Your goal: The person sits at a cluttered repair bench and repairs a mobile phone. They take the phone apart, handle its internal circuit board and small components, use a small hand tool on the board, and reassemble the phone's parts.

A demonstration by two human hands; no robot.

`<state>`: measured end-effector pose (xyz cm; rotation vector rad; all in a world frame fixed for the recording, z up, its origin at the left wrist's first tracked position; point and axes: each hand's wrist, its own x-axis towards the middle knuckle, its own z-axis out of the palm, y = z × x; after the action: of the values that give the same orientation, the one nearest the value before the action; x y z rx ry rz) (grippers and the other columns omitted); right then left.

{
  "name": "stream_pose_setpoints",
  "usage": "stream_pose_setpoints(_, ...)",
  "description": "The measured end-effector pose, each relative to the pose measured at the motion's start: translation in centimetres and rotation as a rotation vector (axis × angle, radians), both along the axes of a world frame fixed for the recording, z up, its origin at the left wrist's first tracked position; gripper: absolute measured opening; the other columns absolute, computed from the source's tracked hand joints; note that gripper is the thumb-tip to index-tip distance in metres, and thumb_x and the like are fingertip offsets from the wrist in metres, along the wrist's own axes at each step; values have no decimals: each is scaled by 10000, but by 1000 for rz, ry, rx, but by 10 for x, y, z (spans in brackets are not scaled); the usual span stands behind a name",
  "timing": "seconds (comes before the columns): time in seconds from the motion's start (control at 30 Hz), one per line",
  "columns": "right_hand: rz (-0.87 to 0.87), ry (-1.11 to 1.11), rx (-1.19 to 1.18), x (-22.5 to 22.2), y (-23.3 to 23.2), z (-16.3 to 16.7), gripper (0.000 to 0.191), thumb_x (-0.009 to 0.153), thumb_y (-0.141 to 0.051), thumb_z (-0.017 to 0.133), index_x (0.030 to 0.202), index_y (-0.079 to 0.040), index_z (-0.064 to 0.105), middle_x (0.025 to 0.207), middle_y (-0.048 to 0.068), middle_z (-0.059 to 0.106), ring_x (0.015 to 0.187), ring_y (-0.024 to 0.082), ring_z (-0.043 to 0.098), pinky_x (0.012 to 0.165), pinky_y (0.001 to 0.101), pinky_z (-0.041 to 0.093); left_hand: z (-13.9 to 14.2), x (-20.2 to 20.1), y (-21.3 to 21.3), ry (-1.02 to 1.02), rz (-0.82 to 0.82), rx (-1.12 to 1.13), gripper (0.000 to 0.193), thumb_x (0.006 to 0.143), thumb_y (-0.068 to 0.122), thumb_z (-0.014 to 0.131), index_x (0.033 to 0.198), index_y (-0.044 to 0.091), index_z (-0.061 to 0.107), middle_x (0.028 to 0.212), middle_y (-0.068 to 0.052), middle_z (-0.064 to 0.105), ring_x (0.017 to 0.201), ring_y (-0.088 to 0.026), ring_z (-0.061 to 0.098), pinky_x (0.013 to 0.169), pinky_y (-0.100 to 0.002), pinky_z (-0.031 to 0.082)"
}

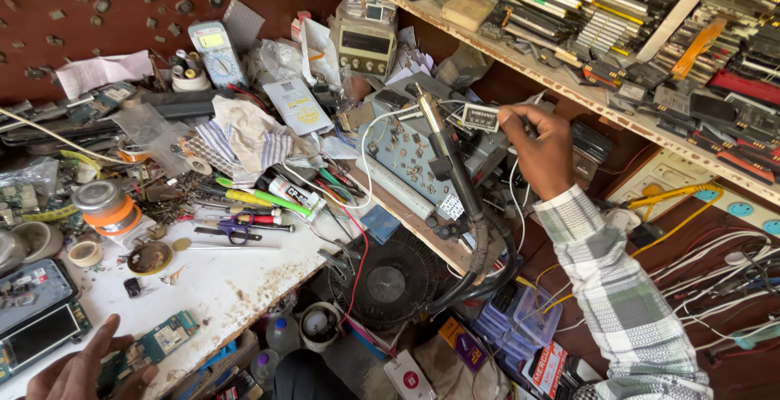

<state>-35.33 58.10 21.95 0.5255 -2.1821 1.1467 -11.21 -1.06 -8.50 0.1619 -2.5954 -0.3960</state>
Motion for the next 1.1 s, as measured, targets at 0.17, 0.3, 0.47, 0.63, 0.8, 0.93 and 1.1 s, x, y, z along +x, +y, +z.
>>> stream_pose_setpoints(0.17, -111, 338, 291, 4, -8, -16, 157, 1040, -174, 737, 1136, -57, 780, 979, 77, 751, 845, 153, 695, 749, 314, 536, 7, 1, 8, 4, 35, 23, 950, 642, 447, 810, 1472, 71, 543, 1110, -81, 773, 1122, -291, 718, 1151, -469, 467)
stream_pose_setpoints(0.3, -162, 365, 440, 10, -13, -28, 193, 974, -149, 766, 1163, -132, 801, 871, 82, 710, 724, 214, 653, 636, 361, 507, 22, 11, 20, -131, 156, -19, 958, 634, 433, 854, 1490, 126, 552, 1149, -41, 786, 1190, -313, 687, 1165, -450, 435)
stream_pose_setpoints(0.47, -77, 356, 628, 2, -2, -32, 275, 942, -160, 774, 1208, -228, 791, 850, 26, 700, 679, 155, 611, 595, 346, 507, 32, 16, 26, 31, 51, 99, 945, 637, 355, 851, 1486, 80, 539, 1086, -77, 772, 1178, -295, 696, 1191, -449, 426)
stream_pose_setpoints(0.63, -115, -121, 422, -24, 31, -43, 252, 995, -311, 721, 1205, -182, 774, 826, -41, 688, 628, 104, 545, 563, 304, 436, 24, 7, 19, 0, 44, 94, 950, 617, 312, 876, 1462, 35, 540, 1054, -108, 781, 1140, -278, 717, 1157, -443, 435)
stream_pose_setpoints(0.8, 575, -827, -511, -42, 61, -26, 524, 1098, -438, 617, 1384, -4, 681, 1006, 4, 617, 825, 97, 583, 613, 244, 515, 16, 8, 14, 33, 21, 143, 971, 620, 323, 865, 1481, 30, 525, 1038, -120, 775, 1080, -280, 725, 1126, -434, 481)
stream_pose_setpoints(0.93, 461, -598, -462, -32, 44, -11, 497, 938, -154, 703, 1409, -76, 565, 1184, 24, 637, 948, 130, 636, 816, 286, 596, 16, 9, 16, 67, 26, 163, 939, 633, 301, 860, 1469, 30, 530, 1029, -124, 771, 1089, -297, 725, 1115, -451, 504)
stream_pose_setpoints(1.1, 57, -84, 0, -10, -8, -10, 493, 910, -40, 755, 1358, -43, 551, 1161, 60, 728, 950, 140, 697, 788, 284, 564, 26, 14, 23, 24, 70, 93, 1007, 623, 307, 875, 1512, 37, 486, 1051, -114, 776, 1105, -325, 716, 1081, -461, 511)
